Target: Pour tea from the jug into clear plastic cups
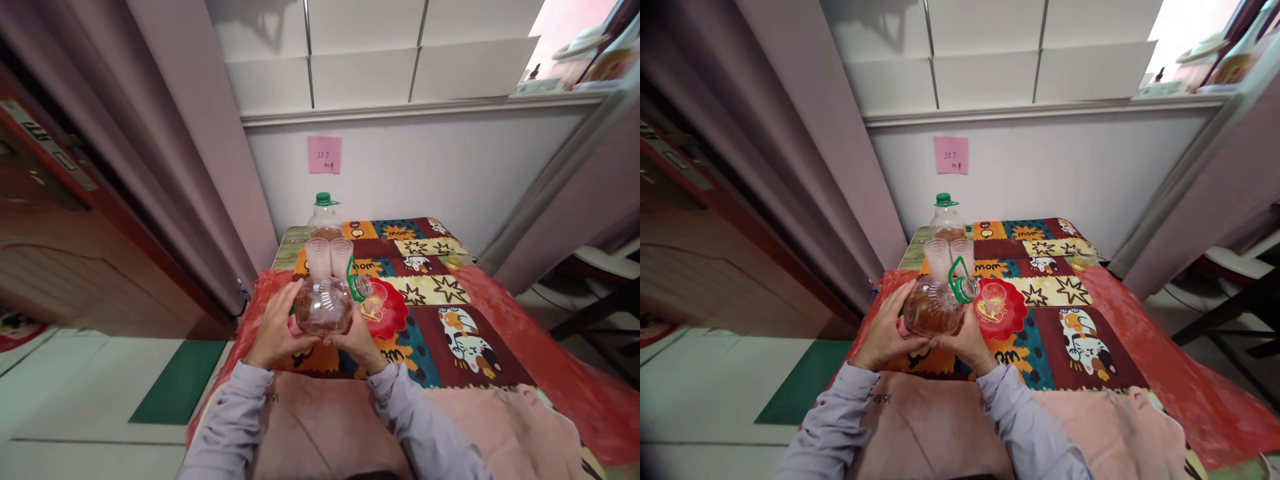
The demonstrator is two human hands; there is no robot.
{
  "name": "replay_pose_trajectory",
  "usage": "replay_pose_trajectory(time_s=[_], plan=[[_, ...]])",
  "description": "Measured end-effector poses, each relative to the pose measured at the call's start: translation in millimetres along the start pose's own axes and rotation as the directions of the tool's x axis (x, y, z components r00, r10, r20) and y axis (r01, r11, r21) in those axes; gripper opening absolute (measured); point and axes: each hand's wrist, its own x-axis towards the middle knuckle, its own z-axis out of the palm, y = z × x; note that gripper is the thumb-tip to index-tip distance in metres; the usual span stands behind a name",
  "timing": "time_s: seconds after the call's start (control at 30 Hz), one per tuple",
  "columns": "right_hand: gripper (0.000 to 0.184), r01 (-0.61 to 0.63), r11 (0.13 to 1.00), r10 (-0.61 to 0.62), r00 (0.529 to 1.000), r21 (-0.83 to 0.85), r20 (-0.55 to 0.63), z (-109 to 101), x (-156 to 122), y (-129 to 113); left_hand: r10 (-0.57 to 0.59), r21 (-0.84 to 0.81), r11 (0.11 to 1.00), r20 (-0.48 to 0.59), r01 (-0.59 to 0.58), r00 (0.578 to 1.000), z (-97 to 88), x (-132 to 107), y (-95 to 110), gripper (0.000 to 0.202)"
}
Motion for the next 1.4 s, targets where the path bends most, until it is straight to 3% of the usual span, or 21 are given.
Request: replay_pose_trajectory(time_s=[0.23, 0.3, 0.33, 0.37, 0.4, 0.43, 0.47, 0.5, 0.53, 0.6, 0.67, 0.83, 0.97, 1.1, 1.23, 1.4], plan=[[0.116, 0.013, 0.998, -0.014, 1.000, 0.059, 0.018, -3.2, 0.1, 11.7, -0.066, -0.122, 0.990, -0.006, 0.065, 0.998, -8.0, 0.3, 5.5, 0.136], [0.118, -0.004, 0.994, 0.001, 1.000, 0.106, 0.031, -3.5, 0.1, 15.5, -0.175, -0.278, 0.951, -0.117, 0.137, 0.978, -9.5, -6.4, -1.3, 0.132], [0.117, -0.013, 0.993, 0.008, 0.999, 0.121, 0.037, -3.6, 0.1, 16.9, -0.285, -0.414, 0.892, -0.203, 0.182, 0.937, -8.7, -11.0, -6.8, 0.123], [0.115, -0.015, 0.992, 0.010, 0.999, 0.127, 0.040, -3.6, 0.0, 17.9, -0.440, -0.581, 0.787, -0.294, 0.206, 0.848, -6.6, -16.1, -13.4, 0.107], [0.113, -0.010, 0.992, 0.005, 0.999, 0.126, 0.041, -3.6, -0.2, 18.2, -0.618, -0.743, 0.640, -0.345, 0.197, 0.707, -2.9, -21.2, -20.4, 0.087], [0.110, 0.001, 0.993, -0.006, 0.999, 0.122, 0.042, -3.7, -0.3, 18.1, -0.776, -0.864, 0.481, -0.338, 0.152, 0.533, 2.3, -26.0, -27.5, 0.067], [0.108, 0.014, 0.993, -0.019, 0.999, 0.120, 0.042, -3.8, -0.4, 17.5, -0.854, -0.910, 0.396, -0.315, 0.124, 0.414, 8.9, -30.2, -33.9, 0.050], [0.106, 0.024, 0.992, -0.029, 0.999, 0.122, 0.042, -4.1, -0.5, 16.8, -0.898, -0.938, 0.330, -0.277, 0.108, 0.342, 16.8, -33.7, -39.5, 0.041], [0.105, 0.029, 0.992, -0.034, 0.999, 0.125, 0.040, -4.6, -0.5, 16.0, -0.924, -0.957, 0.272, -0.230, 0.101, 0.306, 25.5, -36.2, -43.7, 0.040], [0.106, 0.027, 0.991, -0.031, 0.999, 0.129, 0.030, -6.0, -0.6, 15.1, -0.947, -0.984, 0.157, -0.125, 0.089, 0.295, 43.5, -38.8, -48.2, 0.038], [0.109, 0.029, 0.991, -0.031, 0.999, 0.130, 0.015, -7.7, -0.6, 15.5, -0.949, -0.996, 0.066, -0.044, 0.059, 0.312, 58.9, -39.4, -48.9, 0.031], [0.115, 0.063, 0.986, -0.066, 0.998, 0.157, 0.016, -9.2, -0.8, 18.2, -0.928, -0.999, -0.039, 0.034, -0.006, 0.370, 74.1, -42.5, -50.3, 0.032], [0.120, 0.062, 0.988, -0.067, 0.997, 0.143, 0.030, -7.5, -0.7, 17.6, -0.905, -0.999, -0.054, 0.050, 0.001, 0.422, 73.0, -46.7, -54.6, 0.023], [0.123, 0.079, 0.987, -0.078, 0.997, 0.143, -0.009, -5.3, -1.7, 18.1, -0.881, -0.999, -0.024, 0.032, 0.022, 0.471, 72.7, -48.2, -56.2, 0.027], [0.110, 0.078, 0.980, -0.075, 0.997, 0.181, -0.021, -2.4, -3.1, 18.7, -0.881, -1.000, 0.010, 0.003, 0.024, 0.473, 71.8, -48.9, -55.4, 0.026], [0.108, 0.089, 0.964, -0.093, 0.996, 0.249, 0.003, 2.3, -2.5, 15.5, -0.875, -1.000, 0.015, -0.003, 0.021, 0.485, 67.3, -48.0, -51.7, 0.033]])
